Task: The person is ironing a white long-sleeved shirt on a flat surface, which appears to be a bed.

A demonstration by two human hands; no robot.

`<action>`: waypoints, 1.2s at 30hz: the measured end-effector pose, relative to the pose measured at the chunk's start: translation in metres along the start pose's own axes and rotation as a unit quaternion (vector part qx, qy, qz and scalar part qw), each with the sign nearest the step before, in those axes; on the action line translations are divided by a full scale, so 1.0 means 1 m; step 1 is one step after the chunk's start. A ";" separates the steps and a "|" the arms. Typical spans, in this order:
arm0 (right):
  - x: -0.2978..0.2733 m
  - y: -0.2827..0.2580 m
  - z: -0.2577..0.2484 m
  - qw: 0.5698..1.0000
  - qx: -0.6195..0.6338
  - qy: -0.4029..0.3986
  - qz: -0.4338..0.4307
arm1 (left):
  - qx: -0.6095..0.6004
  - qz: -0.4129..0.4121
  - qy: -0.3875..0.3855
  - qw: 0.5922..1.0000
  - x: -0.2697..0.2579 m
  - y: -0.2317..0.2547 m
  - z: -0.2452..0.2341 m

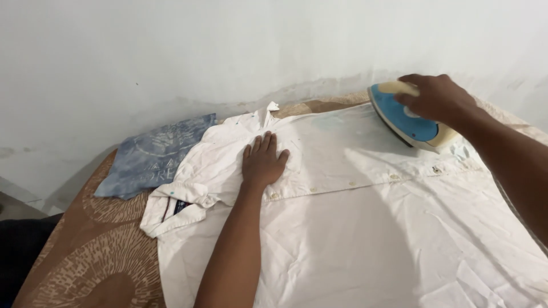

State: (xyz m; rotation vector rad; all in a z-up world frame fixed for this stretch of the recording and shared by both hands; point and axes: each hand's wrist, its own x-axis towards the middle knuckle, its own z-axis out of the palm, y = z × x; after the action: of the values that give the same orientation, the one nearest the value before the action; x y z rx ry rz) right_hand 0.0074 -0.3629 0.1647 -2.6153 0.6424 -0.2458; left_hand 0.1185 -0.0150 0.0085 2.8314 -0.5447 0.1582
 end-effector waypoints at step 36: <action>-0.053 -0.144 0.077 0.937 -0.035 -0.265 -0.223 | -0.131 -0.106 0.144 0.975 0.018 -0.038 0.032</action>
State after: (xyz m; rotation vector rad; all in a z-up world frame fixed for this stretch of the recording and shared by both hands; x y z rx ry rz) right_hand 0.0388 -0.1948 0.1575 -2.6885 -0.1326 0.3509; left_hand 0.1511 0.0040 -0.0285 2.5255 -0.1830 0.4146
